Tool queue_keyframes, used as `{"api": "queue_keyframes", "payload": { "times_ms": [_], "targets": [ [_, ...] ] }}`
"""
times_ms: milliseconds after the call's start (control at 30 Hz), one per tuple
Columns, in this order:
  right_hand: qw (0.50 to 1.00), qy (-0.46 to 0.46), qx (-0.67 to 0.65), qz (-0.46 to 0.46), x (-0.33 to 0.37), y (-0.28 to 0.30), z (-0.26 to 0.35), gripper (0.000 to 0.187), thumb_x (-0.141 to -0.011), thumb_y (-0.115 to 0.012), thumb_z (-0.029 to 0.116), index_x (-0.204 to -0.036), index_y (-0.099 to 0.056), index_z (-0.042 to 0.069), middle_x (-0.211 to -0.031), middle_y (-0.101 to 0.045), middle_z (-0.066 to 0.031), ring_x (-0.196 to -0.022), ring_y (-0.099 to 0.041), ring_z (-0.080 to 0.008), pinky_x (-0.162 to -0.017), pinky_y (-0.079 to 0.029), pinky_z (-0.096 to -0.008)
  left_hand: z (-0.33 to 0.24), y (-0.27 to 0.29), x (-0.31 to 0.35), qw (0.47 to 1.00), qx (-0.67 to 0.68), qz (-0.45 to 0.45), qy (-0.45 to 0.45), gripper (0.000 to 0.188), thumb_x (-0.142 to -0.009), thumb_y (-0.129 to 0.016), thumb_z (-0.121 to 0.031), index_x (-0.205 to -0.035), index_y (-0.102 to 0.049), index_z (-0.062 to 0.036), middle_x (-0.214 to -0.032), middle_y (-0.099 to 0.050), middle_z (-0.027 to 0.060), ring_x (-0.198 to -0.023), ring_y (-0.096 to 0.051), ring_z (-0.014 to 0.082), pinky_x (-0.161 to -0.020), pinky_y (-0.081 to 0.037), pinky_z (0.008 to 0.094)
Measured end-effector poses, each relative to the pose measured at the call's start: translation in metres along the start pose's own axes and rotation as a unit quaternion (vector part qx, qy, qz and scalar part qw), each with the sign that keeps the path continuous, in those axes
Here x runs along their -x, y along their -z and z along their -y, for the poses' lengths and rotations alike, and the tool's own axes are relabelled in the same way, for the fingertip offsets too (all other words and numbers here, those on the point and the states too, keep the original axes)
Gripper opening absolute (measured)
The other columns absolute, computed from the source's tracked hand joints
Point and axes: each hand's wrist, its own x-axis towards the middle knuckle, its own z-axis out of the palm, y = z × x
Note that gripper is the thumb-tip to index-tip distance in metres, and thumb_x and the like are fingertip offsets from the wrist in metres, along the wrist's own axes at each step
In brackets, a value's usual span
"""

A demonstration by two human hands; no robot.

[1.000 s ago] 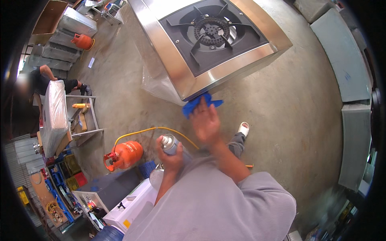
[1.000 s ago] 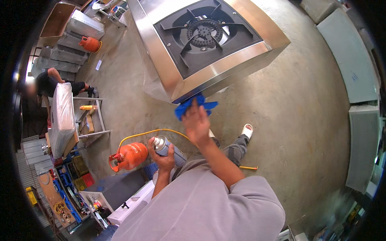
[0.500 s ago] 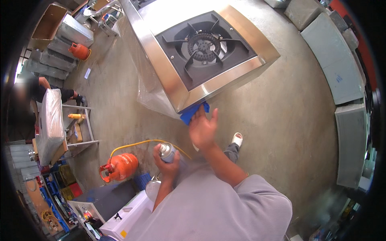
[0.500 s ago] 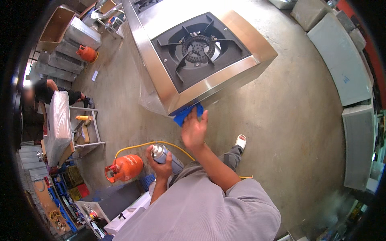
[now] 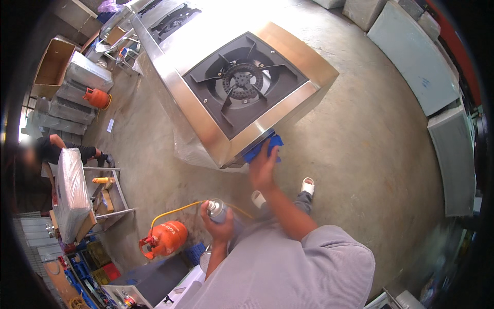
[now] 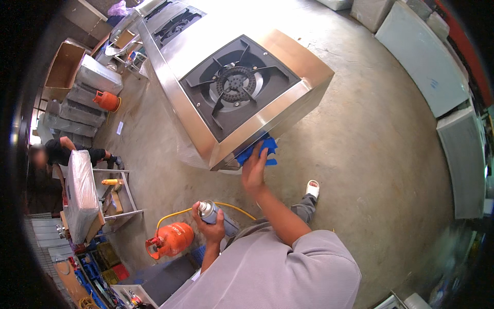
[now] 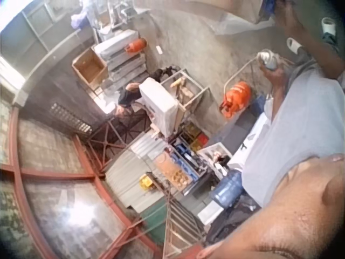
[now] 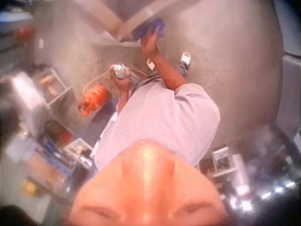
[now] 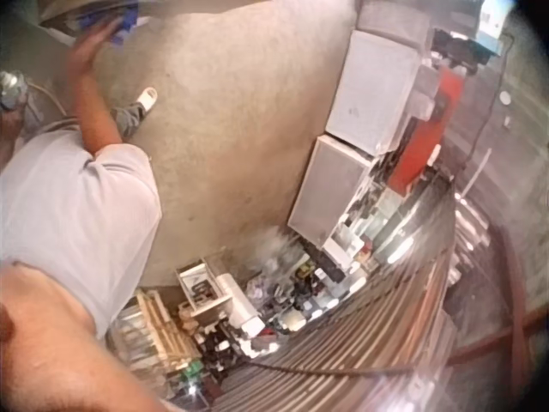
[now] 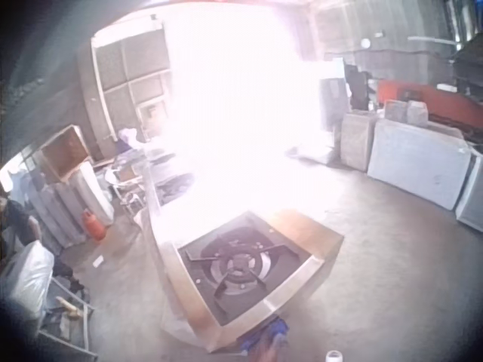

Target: The person cleans a stainless steel gas cooktop using a spray can and a blue cloth. They repeatedly spray cleaner onto the surface and wipe it down, moving around the unit to cover different areas.

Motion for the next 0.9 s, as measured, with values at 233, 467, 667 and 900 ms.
{"api": "queue_keyframes", "payload": {
  "times_ms": [233,467,667,900],
  "targets": [
    [0.997,0.047,0.015,0.053,-0.013,-0.001,0.013,0.103,-0.099,-0.027,0.083,-0.17,-0.003,0.012,-0.176,-0.012,-0.0082,-0.16,-0.014,-0.0255,-0.13,-0.006,-0.0411,-0.013,-0.011,-0.014,0.999,0.02,0.027,-0.023,0.08,-0.077,-0.086,-0.011,-0.144,-0.044,-0.0078,-0.119,-0.063,0.0194,-0.106,-0.066,0.0312,-0.094,-0.054,0.0445],
    [0.991,0.067,0.088,-0.069,-0.058,0.005,0.048,0.094,-0.106,-0.022,0.073,-0.169,0.003,0.007,-0.178,-0.001,-0.0094,-0.162,-0.005,-0.024,-0.13,-0.003,-0.0396,-0.02,-0.021,-0.021,0.995,0.05,0.057,-0.066,0.077,-0.078,-0.086,-0.01,-0.143,-0.044,-0.0087,-0.118,-0.063,0.0177,-0.102,-0.066,0.0309,-0.089,-0.055,0.0441],
    [0.924,0.274,0.266,0.007,-0.094,0.022,0.058,0.09,-0.109,-0.018,0.068,-0.168,0.007,0.005,-0.177,0.008,-0.0096,-0.162,0.007,-0.0233,-0.13,0.003,-0.0385,-0.037,-0.041,-0.025,0.986,0.091,0.094,-0.103,0.077,-0.075,-0.088,-0.01,-0.139,-0.046,-0.0096,-0.121,-0.064,0.0202,-0.103,-0.069,0.0357,-0.089,-0.056,0.0467],
    [0.97,0.156,0.122,-0.14,-0.171,0.045,0.168,0.093,-0.105,-0.027,0.075,-0.168,-0.019,0.006,-0.172,-0.024,-0.0094,-0.158,-0.022,-0.0247,-0.129,-0.015,-0.039,-0.071,-0.082,-0.027,0.979,0.097,0.113,-0.138,0.079,-0.074,-0.089,-0.01,-0.14,-0.045,-0.0093,-0.12,-0.065,0.0197,-0.102,-0.069,0.0354,-0.088,-0.056,0.0467]
  ]
}}
